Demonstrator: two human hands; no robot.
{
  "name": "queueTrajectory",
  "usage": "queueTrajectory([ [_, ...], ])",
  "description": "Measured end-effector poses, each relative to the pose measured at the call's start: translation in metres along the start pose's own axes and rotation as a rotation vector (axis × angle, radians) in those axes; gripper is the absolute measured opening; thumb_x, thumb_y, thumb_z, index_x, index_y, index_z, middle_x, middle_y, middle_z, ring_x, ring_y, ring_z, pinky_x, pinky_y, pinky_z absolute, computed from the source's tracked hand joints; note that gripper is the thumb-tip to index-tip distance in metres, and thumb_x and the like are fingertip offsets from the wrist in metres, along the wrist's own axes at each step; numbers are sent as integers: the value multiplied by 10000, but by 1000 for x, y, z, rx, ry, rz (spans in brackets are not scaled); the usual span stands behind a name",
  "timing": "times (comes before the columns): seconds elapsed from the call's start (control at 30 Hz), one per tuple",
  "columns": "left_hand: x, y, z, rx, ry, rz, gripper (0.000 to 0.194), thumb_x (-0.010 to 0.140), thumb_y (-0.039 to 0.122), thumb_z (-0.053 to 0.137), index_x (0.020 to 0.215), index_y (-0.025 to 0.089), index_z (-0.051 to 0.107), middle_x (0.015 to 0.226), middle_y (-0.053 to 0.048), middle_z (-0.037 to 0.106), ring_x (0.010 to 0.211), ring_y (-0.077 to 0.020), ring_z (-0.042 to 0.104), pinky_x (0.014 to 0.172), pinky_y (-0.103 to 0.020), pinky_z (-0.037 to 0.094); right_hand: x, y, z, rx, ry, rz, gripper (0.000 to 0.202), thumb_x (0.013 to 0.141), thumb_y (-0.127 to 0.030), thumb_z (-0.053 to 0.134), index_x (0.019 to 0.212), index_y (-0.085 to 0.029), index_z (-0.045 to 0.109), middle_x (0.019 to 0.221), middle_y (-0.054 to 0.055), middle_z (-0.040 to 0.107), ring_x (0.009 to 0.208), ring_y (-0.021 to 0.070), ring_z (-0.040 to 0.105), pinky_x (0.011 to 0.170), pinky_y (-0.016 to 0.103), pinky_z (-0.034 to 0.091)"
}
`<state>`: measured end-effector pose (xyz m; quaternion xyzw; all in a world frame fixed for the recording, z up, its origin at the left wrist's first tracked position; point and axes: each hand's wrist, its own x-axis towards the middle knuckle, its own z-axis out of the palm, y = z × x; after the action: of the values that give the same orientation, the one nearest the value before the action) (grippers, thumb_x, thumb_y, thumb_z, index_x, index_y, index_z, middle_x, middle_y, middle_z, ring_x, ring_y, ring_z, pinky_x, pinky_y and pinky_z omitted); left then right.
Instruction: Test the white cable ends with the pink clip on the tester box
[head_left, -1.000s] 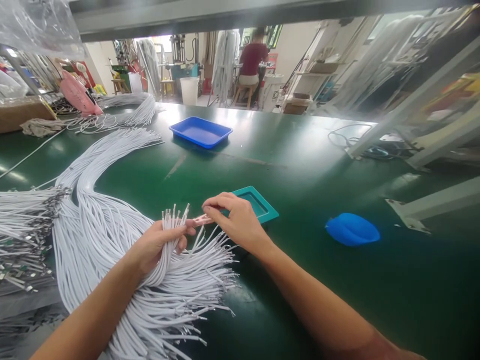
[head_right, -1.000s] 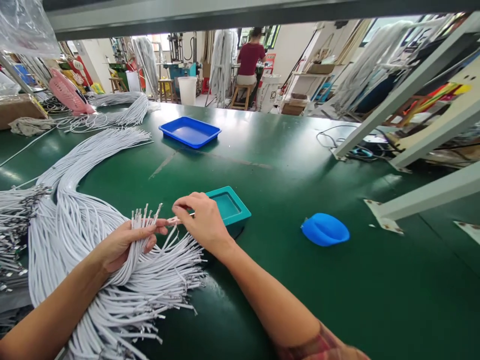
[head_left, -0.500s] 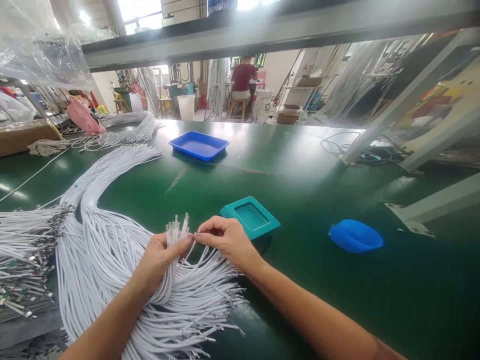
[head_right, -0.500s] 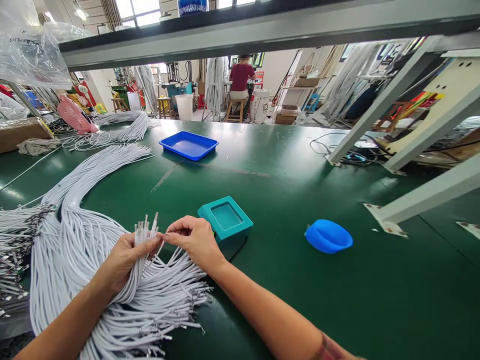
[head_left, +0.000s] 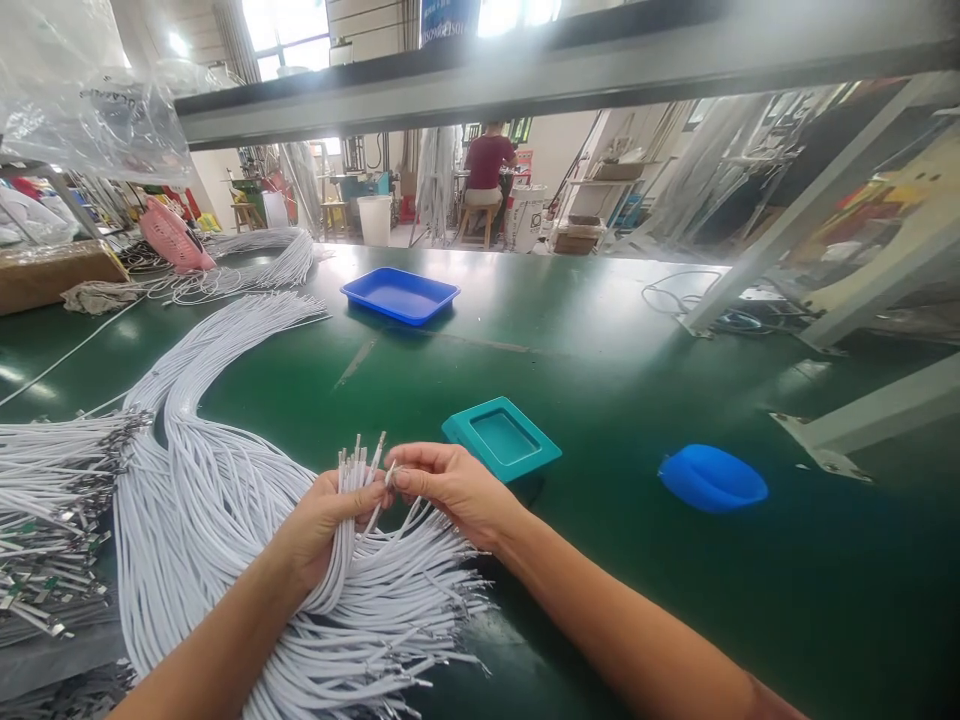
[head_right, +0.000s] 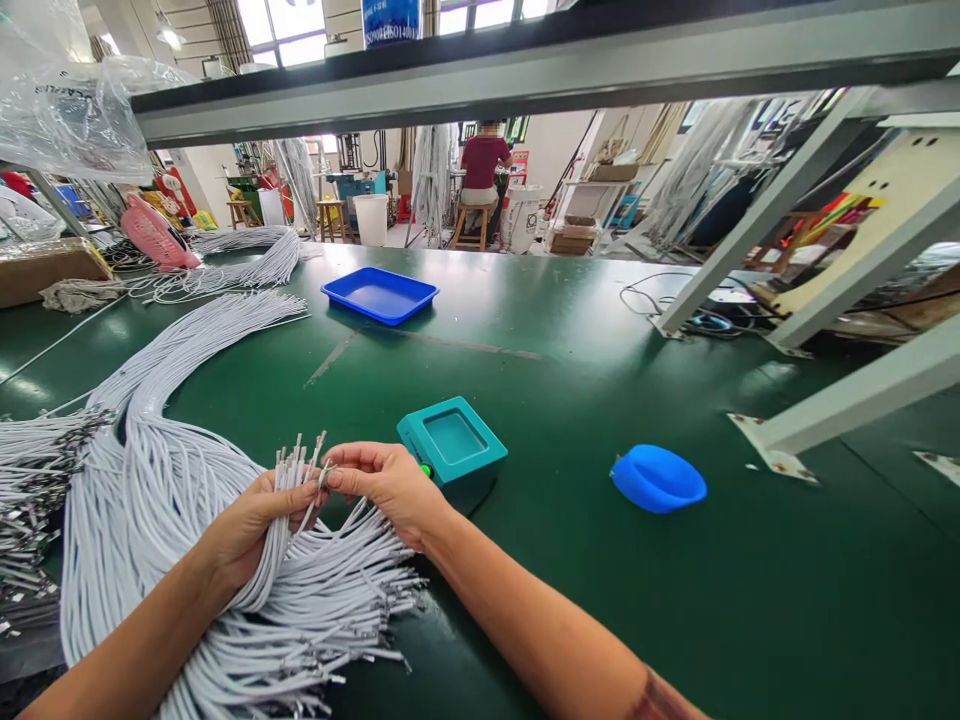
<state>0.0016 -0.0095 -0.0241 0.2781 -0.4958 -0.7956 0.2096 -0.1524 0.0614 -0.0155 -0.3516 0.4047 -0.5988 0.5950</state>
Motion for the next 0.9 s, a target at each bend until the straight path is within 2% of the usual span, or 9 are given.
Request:
queueTrajectory([
  [0.1,0,0,0,-39,-1,-32,90,699,187,660,703,99,644,574,10,484,496,-39,348,471,-164,266,-2,-9,-2,-256,-9,-149,434,521,-187,778,921,-191,610,686,-47,525,634,84,494,632,238,404],
  [0.23,-1,0,1,-28,-31,-57,84,671,172,677,688,98,642,571,4,500,482,-40,341,450,-172,244,-6,-16,-1,-475,-25,-287,203,603,-203,730,789,-168,655,705,-23,546,641,84,484,615,230,395],
  [0.33,-1,1,2,-10,-50,-59,95,658,175,687,660,93,637,575,-6,521,475,-43,345,448,-180,250,-6,-10,3,-345,-43,-205,153,624,-264,713,682,-131,663,650,17,613,614,125,562,635,283,441],
  [0.47,0,0,1,-38,-20,-79,114,644,189,707,676,97,648,613,-17,545,494,-47,372,459,-178,272,-5,0,9,-94,93,-118,231,555,-314,750,615,-115,650,554,29,636,550,152,593,639,323,470],
  [0.57,2,0,0,-83,9,-104,131,636,200,716,698,104,652,631,-17,545,499,-46,378,460,-176,274,-4,2,13,-55,140,-123,229,579,-324,729,632,-112,659,563,29,643,560,136,587,639,295,463],
  [0.67,2,0,1,-61,28,-79,136,661,229,697,716,112,656,624,-7,533,500,-47,361,469,-181,268,-4,1,15,-123,152,-150,200,638,-305,685,707,-117,671,610,26,649,597,128,584,640,276,458],
  [0.73,1,0,3,14,48,-7,147,678,252,681,701,110,653,609,-1,524,498,-48,341,472,-187,257,-5,2,15,-266,191,-180,174,701,-293,628,709,-123,668,627,31,648,605,132,582,627,274,457],
  [0.8,1,0,6,107,72,75,165,693,270,666,675,107,644,580,8,504,489,-50,316,469,-194,239,-6,5,15,-526,287,-247,185,754,-272,573,660,-136,656,633,39,646,608,137,572,607,270,445],
  [0.9,2,-1,8,182,94,122,180,716,281,642,664,109,634,543,19,474,484,-54,302,473,-203,228,-8,12,10,-1033,369,-541,242,813,-237,506,620,-164,631,640,43,630,655,146,537,652,286,412],
])
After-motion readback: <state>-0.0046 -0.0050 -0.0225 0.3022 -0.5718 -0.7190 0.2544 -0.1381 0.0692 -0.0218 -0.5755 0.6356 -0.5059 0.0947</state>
